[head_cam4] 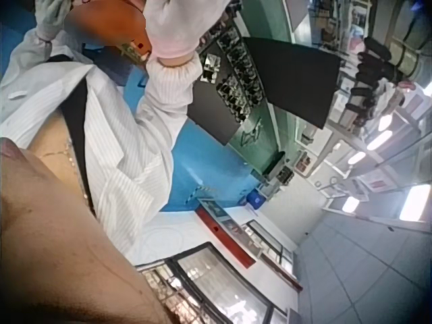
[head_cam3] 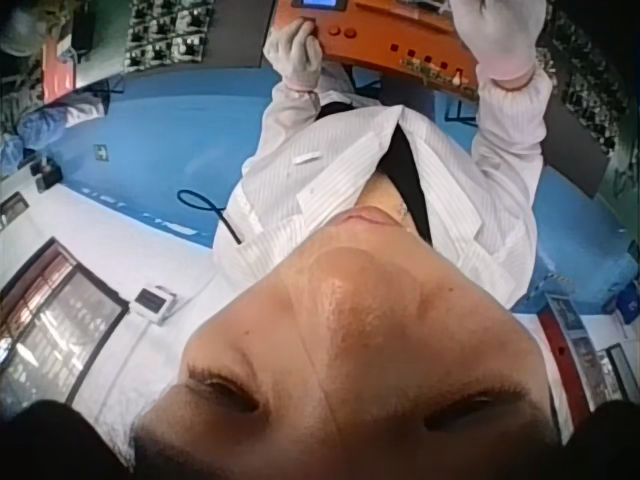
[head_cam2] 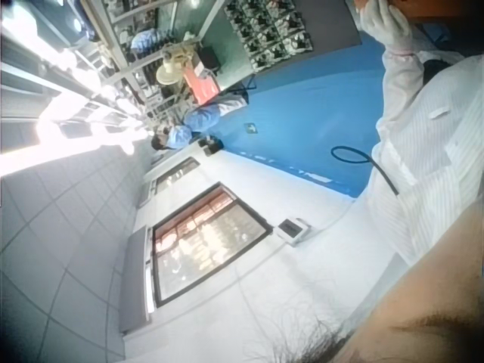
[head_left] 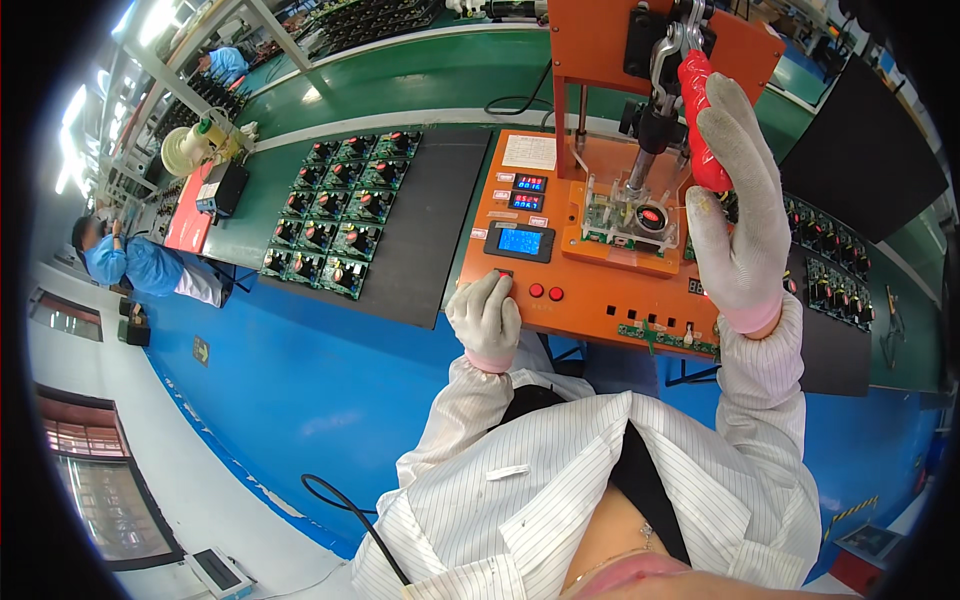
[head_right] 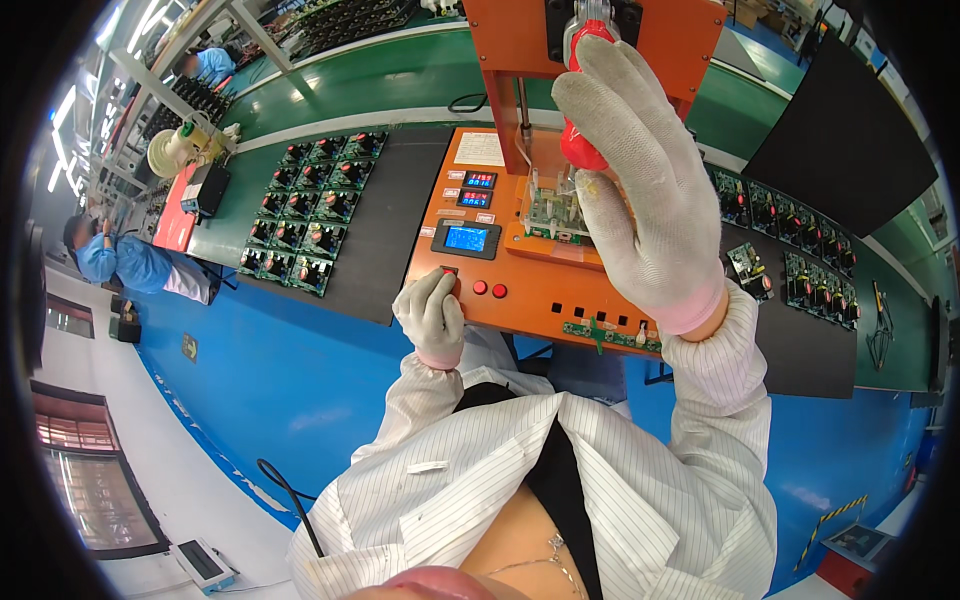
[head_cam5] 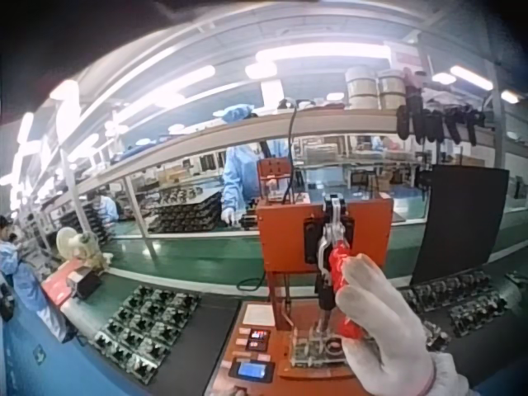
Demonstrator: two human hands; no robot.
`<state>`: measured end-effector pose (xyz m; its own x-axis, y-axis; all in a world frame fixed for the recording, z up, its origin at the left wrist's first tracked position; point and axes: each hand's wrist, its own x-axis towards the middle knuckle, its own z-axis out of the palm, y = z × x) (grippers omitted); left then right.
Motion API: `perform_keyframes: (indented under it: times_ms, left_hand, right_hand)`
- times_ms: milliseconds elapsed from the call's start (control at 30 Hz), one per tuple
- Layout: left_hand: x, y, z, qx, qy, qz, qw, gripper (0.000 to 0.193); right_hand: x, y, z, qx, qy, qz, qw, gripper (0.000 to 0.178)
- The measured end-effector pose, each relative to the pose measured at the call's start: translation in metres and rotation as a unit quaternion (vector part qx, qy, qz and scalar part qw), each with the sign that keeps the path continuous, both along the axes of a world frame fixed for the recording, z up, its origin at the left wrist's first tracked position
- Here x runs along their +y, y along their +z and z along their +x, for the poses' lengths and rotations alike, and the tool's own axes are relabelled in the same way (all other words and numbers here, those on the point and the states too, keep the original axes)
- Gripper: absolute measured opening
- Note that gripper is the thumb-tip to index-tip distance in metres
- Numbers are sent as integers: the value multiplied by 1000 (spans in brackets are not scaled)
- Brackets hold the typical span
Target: Testing electronic circuit boards using a specialized testing fixture machine on an assembly line.
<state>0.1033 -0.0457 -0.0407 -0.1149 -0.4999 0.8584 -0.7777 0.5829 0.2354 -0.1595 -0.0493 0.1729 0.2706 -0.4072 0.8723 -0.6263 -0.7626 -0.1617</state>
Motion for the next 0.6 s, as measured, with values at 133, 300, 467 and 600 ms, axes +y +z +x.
perform_keyframes:
  times_ms: [133, 300, 467, 600]
  left_hand:
    - [1, 2, 0, -4, -3, -2, 1000, 24]
    - [3, 6, -2, -2, 6, 1, 1000, 24]
    - [3, 7, 0, 2, -14, 7, 1000, 24]
    - [3, 8, 1, -2, -19, 7, 1000, 25]
  right_hand:
    - [0, -1, 0, -3, 1, 3, 1000, 56]
    - [1, 0, 1, -2, -1, 4, 1000, 55]
    - [1, 1, 0, 3, -5, 2, 1000, 54]
    - [1, 2, -1, 13, -9, -4, 1000, 54]
